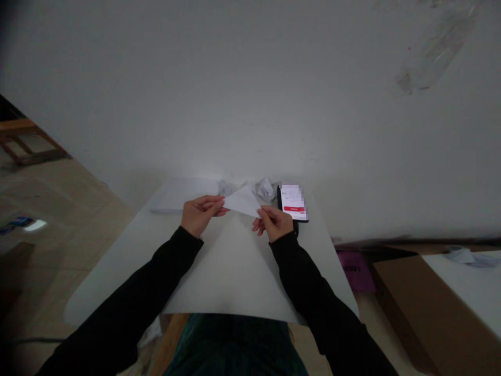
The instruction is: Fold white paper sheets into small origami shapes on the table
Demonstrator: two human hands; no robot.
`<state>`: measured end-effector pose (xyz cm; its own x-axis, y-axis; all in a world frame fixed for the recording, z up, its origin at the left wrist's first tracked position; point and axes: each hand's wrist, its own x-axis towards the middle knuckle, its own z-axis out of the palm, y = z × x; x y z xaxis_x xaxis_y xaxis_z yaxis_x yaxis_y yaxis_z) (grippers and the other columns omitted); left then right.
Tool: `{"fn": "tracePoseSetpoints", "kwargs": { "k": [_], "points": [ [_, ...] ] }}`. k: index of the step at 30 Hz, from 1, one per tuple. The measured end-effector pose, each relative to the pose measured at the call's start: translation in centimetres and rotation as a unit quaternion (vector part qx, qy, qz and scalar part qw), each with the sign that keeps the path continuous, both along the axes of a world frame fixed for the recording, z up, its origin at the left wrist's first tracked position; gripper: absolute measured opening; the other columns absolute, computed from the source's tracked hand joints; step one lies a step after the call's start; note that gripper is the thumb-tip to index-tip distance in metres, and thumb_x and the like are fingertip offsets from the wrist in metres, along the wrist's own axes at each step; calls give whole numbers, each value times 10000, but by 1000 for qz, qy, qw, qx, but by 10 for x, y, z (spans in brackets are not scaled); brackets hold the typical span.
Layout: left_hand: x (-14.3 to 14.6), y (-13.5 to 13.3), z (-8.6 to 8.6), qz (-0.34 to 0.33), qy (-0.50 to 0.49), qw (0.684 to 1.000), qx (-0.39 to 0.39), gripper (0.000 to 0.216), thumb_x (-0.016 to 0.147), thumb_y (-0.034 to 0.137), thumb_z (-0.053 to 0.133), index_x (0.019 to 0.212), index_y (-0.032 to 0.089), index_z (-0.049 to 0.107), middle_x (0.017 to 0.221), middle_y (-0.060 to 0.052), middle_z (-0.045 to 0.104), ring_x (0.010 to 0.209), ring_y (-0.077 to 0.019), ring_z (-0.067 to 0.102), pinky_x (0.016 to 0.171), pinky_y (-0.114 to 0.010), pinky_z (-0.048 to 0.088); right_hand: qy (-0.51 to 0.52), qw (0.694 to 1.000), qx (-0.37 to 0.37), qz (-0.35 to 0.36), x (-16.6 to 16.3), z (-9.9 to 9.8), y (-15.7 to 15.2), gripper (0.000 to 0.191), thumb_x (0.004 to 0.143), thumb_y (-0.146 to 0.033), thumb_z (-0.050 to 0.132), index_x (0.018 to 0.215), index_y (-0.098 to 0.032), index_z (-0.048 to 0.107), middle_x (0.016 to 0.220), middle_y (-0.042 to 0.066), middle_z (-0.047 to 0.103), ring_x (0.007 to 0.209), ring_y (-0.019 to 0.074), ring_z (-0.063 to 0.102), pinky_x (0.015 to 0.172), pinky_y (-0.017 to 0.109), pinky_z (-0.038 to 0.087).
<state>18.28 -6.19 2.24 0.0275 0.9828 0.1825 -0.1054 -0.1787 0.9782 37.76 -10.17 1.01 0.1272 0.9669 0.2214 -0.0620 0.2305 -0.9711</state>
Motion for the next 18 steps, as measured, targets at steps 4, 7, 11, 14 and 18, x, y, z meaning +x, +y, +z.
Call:
{"fn": "tracePoseSetpoints", "kwargs": {
  "k": [4, 7, 11, 14, 18],
  "points": [
    [0, 0, 0, -17, -16, 1000, -15, 298, 645, 303, 705, 848, 91, 649, 736, -94, 705, 657, -201, 678, 649, -313, 585, 17, 1000, -21, 2, 0, 4, -2, 271, 702, -377, 634, 799, -128, 587, 494, 2, 616, 403, 155, 600, 318, 235, 462],
    [1, -1, 0, -14, -21, 999, -27, 277, 649, 287, 699, 840, 92, 649, 710, -90, 702, 646, -204, 679, 630, -309, 584, 30, 999, -28, 13, 1, 4, -3, 271, 697, -368, 639, 800, -123, 587, 500, 10, 625, 410, 161, 608, 322, 235, 464],
    [2, -4, 3, -7, -10, 1000, -11, 232, 666, 274, 673, 822, 103, 652, 708, -79, 697, 650, -202, 679, 613, -294, 578, 41, 998, -38, 32, 2, 4, -2, 281, 695, -368, 643, 814, -119, 586, 516, 20, 635, 424, 169, 616, 340, 246, 473],
    [3, -7, 5, 10, 7, 1000, 24, 195, 662, 272, 663, 756, 102, 646, 696, -71, 689, 651, -200, 679, 600, -276, 569, 34, 998, -33, 41, 4, 5, -2, 280, 699, -368, 642, 809, -115, 593, 510, 19, 630, 415, 164, 610, 337, 241, 466],
    [1, -7, 9, 8, 8, 999, 37, 273, 689, 321, 640, 862, 114, 606, 639, -27, 656, 574, -191, 669, 454, -228, 530, -6, 1000, 0, 31, 4, 6, -3, 256, 725, -360, 619, 819, -122, 606, 490, 0, 616, 397, 141, 596, 326, 215, 452]
  ]
}}
